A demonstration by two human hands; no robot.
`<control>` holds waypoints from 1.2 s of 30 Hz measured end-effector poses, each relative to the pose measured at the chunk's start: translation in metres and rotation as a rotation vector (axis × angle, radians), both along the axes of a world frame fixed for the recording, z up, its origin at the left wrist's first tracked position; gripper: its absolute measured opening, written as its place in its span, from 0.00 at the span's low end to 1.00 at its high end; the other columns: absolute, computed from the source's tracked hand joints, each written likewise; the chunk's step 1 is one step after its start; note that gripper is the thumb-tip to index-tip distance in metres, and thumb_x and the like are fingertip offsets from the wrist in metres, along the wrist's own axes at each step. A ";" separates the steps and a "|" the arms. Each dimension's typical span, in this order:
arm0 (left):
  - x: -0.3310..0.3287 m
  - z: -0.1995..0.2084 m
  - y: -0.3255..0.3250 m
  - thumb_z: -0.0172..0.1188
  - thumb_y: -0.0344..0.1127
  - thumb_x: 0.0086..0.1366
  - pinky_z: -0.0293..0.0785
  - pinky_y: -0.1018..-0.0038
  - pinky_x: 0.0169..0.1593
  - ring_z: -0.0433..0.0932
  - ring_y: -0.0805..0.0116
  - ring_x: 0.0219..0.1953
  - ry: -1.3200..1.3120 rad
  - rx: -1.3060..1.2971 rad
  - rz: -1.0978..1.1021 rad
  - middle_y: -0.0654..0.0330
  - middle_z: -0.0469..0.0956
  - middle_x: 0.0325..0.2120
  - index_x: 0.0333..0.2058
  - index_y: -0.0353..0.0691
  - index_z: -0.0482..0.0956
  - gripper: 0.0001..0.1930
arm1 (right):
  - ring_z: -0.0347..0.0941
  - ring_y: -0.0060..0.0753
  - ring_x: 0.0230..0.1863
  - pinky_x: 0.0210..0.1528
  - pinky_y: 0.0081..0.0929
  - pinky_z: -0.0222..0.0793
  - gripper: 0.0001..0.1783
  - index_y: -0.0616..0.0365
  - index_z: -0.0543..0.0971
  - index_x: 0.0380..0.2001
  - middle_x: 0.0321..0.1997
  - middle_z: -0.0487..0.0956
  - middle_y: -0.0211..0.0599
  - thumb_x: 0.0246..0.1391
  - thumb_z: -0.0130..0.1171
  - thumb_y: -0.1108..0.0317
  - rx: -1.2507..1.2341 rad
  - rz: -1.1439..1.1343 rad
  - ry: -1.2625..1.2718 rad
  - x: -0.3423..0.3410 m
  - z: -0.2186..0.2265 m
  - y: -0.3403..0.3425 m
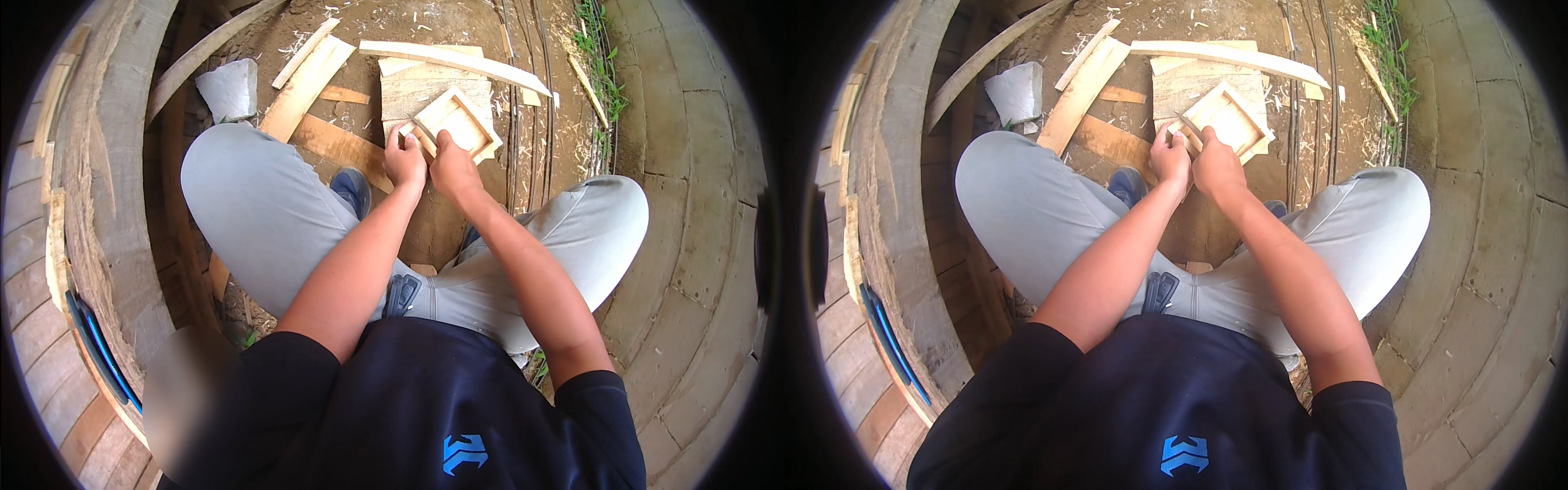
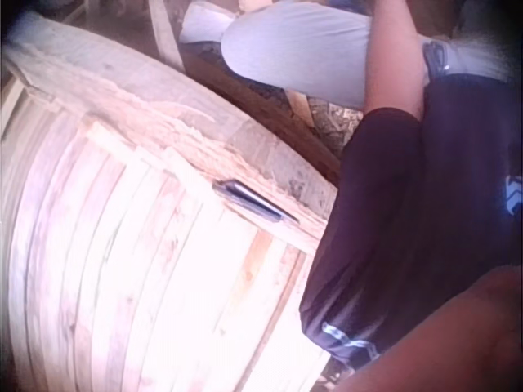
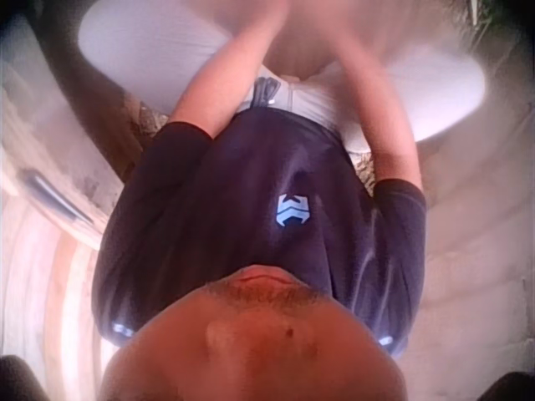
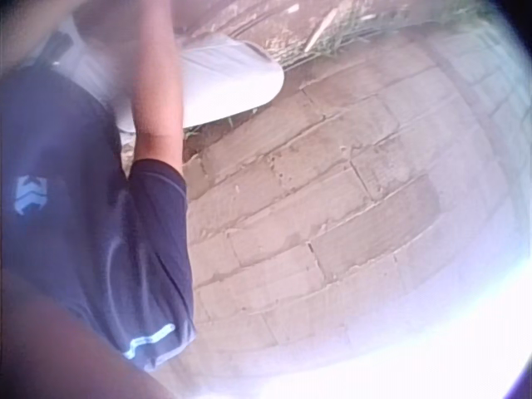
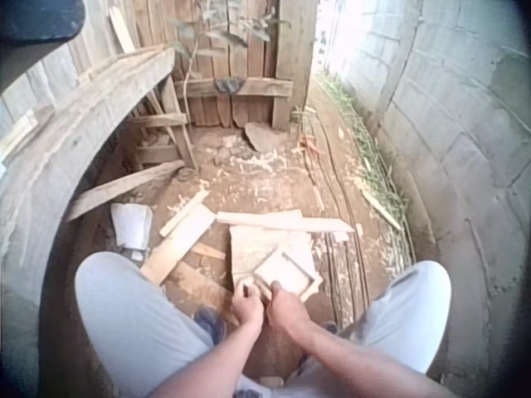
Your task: The person sits cross-legged on the ground and uses a knife to carve and smooth the edges of a small wooden box. They repeatedly scrape the interior and exterior surfaces, rotating the box to access different sides.
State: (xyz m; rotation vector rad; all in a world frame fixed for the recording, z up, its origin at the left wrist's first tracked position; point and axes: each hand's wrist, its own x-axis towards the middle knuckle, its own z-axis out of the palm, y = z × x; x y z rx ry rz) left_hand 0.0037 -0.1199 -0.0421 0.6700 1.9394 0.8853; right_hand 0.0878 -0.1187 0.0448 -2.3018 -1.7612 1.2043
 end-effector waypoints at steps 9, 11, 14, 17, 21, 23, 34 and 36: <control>-0.001 0.009 0.005 0.60 0.29 0.71 0.77 0.60 0.52 0.83 0.54 0.48 -0.073 0.021 0.025 0.50 0.84 0.45 0.53 0.42 0.77 0.13 | 0.83 0.65 0.45 0.46 0.56 0.80 0.14 0.58 0.66 0.54 0.43 0.83 0.64 0.69 0.45 0.68 0.024 0.127 -0.252 -0.015 -0.010 -0.011; -0.007 -0.004 0.008 0.60 0.29 0.71 0.77 0.61 0.52 0.83 0.55 0.48 -0.139 0.030 0.048 0.50 0.83 0.46 0.53 0.41 0.77 0.13 | 0.85 0.62 0.42 0.41 0.52 0.82 0.15 0.58 0.64 0.56 0.43 0.82 0.64 0.70 0.44 0.67 0.029 0.183 -0.299 -0.024 -0.016 -0.013; -0.014 -0.011 0.008 0.58 0.28 0.72 0.77 0.63 0.52 0.82 0.56 0.48 -0.215 -0.003 0.055 0.49 0.82 0.47 0.54 0.41 0.75 0.13 | 0.86 0.58 0.38 0.35 0.47 0.84 0.17 0.59 0.62 0.58 0.43 0.81 0.65 0.70 0.46 0.66 0.036 0.227 -0.368 -0.034 -0.026 -0.020; -0.010 -0.010 0.011 0.58 0.27 0.72 0.77 0.64 0.51 0.82 0.58 0.47 -0.341 -0.048 0.044 0.49 0.81 0.47 0.53 0.39 0.74 0.13 | 0.87 0.55 0.37 0.33 0.43 0.85 0.20 0.59 0.61 0.59 0.43 0.80 0.63 0.69 0.48 0.67 0.025 0.245 -0.429 -0.031 -0.032 -0.025; -0.010 -0.027 0.011 0.57 0.26 0.73 0.78 0.64 0.43 0.82 0.59 0.41 -0.352 0.023 0.031 0.47 0.81 0.43 0.53 0.38 0.71 0.12 | 0.87 0.53 0.37 0.33 0.41 0.85 0.22 0.59 0.60 0.61 0.44 0.79 0.61 0.68 0.52 0.68 0.015 0.257 -0.455 -0.037 -0.031 -0.025; -0.013 -0.040 0.015 0.56 0.26 0.74 0.81 0.65 0.30 0.85 0.59 0.30 -0.388 0.081 0.017 0.44 0.82 0.37 0.54 0.38 0.67 0.13 | 0.87 0.54 0.37 0.34 0.41 0.86 0.24 0.59 0.58 0.61 0.44 0.79 0.60 0.68 0.52 0.68 0.016 0.218 -0.427 -0.044 -0.029 -0.023; 0.013 -0.043 0.037 0.61 0.29 0.62 0.73 0.56 0.59 0.76 0.52 0.55 -0.243 0.087 0.215 0.45 0.75 0.52 0.59 0.40 0.66 0.26 | 0.72 0.49 0.68 0.65 0.45 0.71 0.27 0.62 0.65 0.69 0.69 0.73 0.50 0.73 0.43 0.60 -0.043 0.505 -0.258 -0.020 -0.082 0.010; -0.015 -0.114 0.018 0.59 0.36 0.61 0.70 0.54 0.61 0.74 0.46 0.60 0.078 -0.056 0.260 0.41 0.74 0.56 0.56 0.45 0.73 0.23 | 0.73 0.57 0.66 0.63 0.49 0.71 0.32 0.66 0.60 0.72 0.65 0.75 0.60 0.71 0.47 0.61 -0.047 0.437 -0.004 -0.051 -0.055 -0.001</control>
